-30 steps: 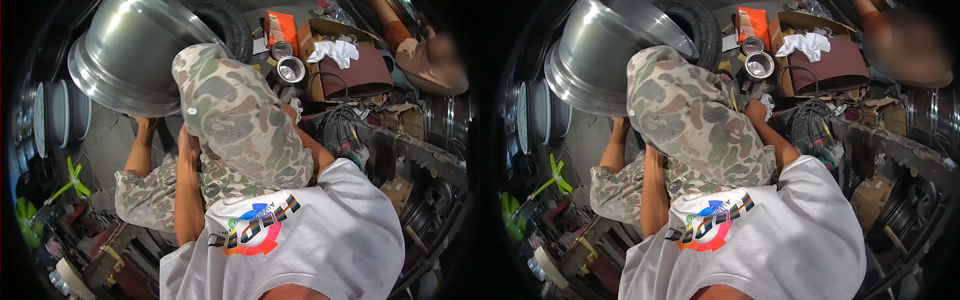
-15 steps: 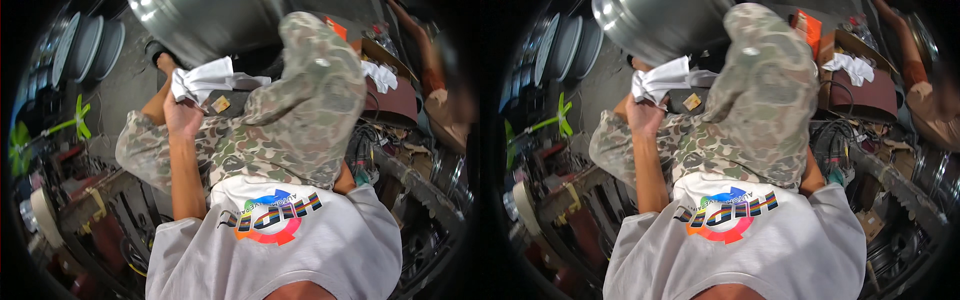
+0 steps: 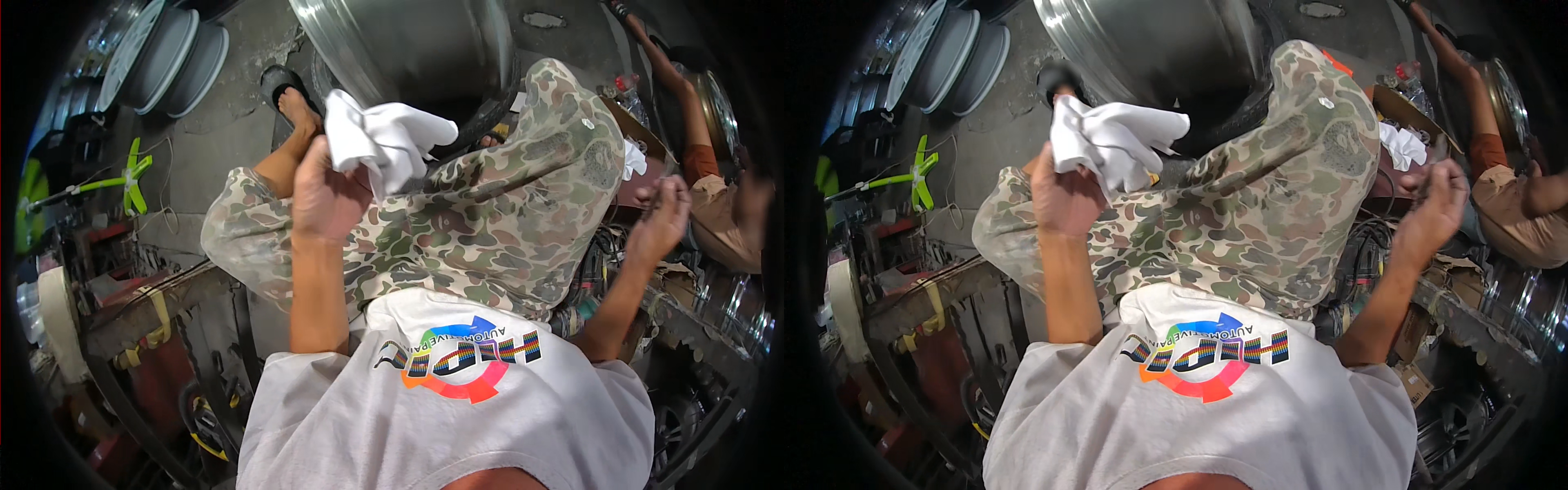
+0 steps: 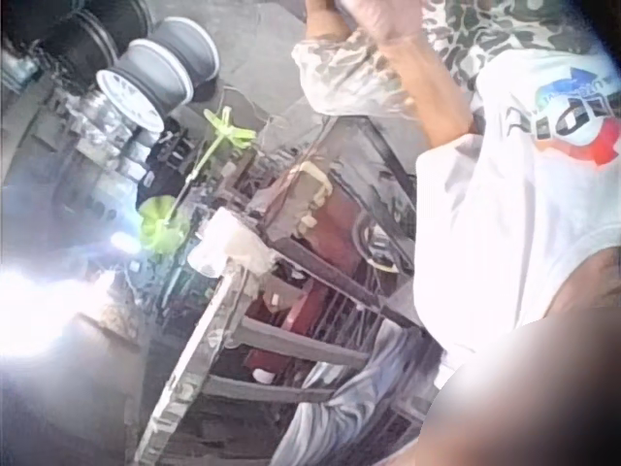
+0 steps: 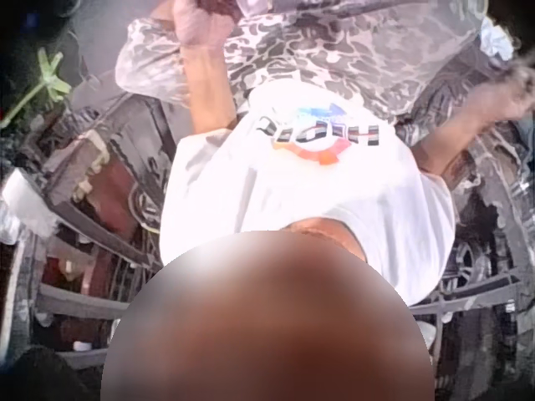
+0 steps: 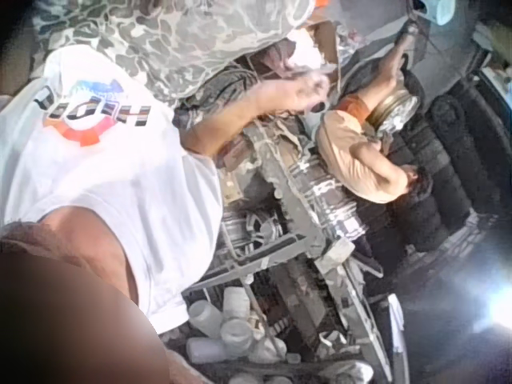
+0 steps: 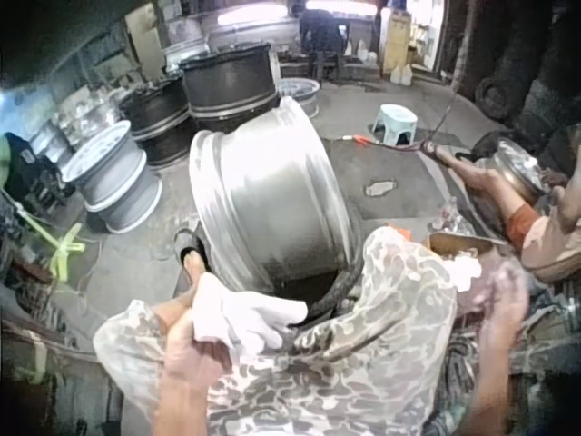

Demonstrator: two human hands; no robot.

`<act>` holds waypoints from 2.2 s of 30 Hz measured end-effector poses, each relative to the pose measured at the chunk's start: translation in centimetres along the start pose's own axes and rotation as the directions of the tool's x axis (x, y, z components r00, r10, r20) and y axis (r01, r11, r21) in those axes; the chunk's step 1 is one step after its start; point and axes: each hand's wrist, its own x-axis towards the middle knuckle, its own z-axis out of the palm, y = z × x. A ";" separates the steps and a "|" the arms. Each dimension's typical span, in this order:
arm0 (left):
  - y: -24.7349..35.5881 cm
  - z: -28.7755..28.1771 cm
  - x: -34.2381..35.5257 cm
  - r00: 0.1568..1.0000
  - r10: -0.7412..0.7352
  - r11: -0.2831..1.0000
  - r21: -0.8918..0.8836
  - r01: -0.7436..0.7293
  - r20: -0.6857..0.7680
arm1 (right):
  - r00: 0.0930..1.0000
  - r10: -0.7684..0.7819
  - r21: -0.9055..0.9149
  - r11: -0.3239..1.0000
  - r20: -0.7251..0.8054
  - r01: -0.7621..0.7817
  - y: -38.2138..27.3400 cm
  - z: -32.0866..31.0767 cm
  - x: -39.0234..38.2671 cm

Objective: Sanding and applying filler to a car rim.

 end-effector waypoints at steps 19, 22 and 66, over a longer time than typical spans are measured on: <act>-2.3 6.2 -0.4 0.997 0.063 0.697 0.717 -0.013 -0.044 | 0.655 0.136 -0.032 0.985 0.743 -0.168 -7.2 16.1 -9.4; -2.4 5.7 -0.1 0.994 0.106 0.633 0.773 -0.040 -0.035 | 0.645 0.095 -0.012 0.991 0.759 -0.132 -6.3 16.2 -9.4; -2.3 -21.9 11.1 0.698 0.248 0.654 0.647 0.391 -0.672 | 0.585 0.595 -0.205 0.776 0.550 -0.596 9.0 17.8 -0.1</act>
